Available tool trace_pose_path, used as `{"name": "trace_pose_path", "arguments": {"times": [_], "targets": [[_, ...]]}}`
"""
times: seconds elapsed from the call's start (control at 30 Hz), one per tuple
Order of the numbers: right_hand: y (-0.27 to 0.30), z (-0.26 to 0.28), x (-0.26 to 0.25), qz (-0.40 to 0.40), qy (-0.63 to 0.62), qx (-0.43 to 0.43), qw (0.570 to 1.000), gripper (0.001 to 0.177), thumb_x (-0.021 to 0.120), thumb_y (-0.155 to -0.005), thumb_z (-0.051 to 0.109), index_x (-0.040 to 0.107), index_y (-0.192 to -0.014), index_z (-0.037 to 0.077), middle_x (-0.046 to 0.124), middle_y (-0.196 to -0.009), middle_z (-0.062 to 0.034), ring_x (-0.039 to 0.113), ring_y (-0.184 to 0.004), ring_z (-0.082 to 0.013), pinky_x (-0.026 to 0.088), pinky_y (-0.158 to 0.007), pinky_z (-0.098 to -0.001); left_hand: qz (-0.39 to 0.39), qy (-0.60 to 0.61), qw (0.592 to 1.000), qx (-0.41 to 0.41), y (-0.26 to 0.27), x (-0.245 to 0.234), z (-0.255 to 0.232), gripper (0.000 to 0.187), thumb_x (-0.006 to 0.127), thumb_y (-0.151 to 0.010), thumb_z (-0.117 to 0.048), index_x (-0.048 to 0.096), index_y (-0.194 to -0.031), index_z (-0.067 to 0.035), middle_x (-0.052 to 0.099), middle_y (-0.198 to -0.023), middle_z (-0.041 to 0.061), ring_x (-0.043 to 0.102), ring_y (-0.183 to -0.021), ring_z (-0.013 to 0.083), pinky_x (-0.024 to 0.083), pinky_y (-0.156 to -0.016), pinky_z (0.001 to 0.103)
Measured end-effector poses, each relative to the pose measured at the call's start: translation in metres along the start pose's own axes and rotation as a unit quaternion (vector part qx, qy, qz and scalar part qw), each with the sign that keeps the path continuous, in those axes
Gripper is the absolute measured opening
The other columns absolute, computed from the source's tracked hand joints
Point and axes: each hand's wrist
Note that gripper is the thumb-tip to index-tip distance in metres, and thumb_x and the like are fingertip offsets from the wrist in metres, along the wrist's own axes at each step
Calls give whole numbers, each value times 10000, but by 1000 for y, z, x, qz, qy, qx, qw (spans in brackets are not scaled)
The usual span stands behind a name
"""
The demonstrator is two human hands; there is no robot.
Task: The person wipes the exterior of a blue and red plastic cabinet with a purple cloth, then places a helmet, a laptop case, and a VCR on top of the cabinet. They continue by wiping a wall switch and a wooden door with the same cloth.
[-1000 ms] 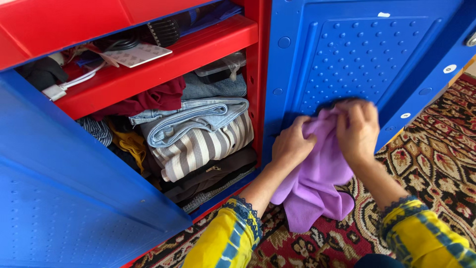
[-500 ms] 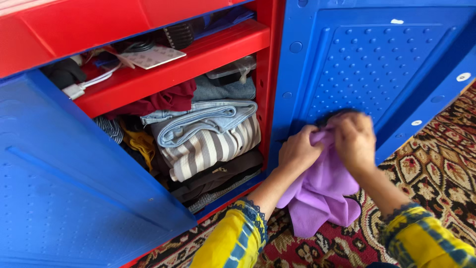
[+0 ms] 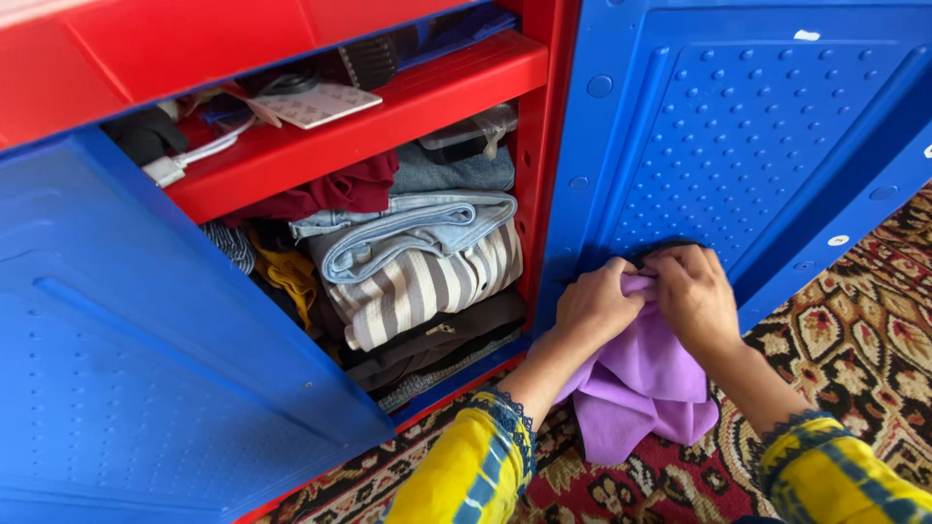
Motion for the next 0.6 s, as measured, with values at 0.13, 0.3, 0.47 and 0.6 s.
{"name": "trace_pose_path", "arguments": {"times": [0.13,0.3,0.47,0.6], "targets": [[-29,-6,-14,-82,16,-26,996,175,668,-908,-57,709,-1000,85,670,-1111,-76,624,-1056,-310,529,-950,-418,-56,36,998,7,-12,-4,-6,419,657,-838,-358,670,-1232,-213,751,-1073,168,704,-1001,409,543,-872,516],[-44,-9,-10,-124,36,-26,991,191,702,-910,-57,715,-1052,70,645,-1141,-80,602,-1059,-312,520,-924,-406,-79,53,995,14,-21,0,-14,397,644,-867,-382,673,-1215,-194,763,-1032,175,711,-974,423,544,-852,537],[-10,-4,8,-34,44,-64,996,225,709,-788,-18,703,-992,76,660,-1080,-67,615,-1005,-305,519,-896,-410,15,-13,999,-40,-11,-1,-3,450,688,-833,-397,672,-1224,-173,742,-1093,168,696,-1043,403,544,-878,511],[0,-2,5,38,64,-63,995,248,708,-742,21,718,-984,72,668,-1067,-54,627,-1004,-298,505,-867,-412,46,-15,997,-60,-2,-6,5,485,704,-820,-427,671,-1241,-188,724,-1142,149,680,-1090,382,537,-897,491]]}}
Point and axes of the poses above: each hand's wrist, its own y-axis away from the middle knuckle, its own x-axis out of the palm, z = x × y
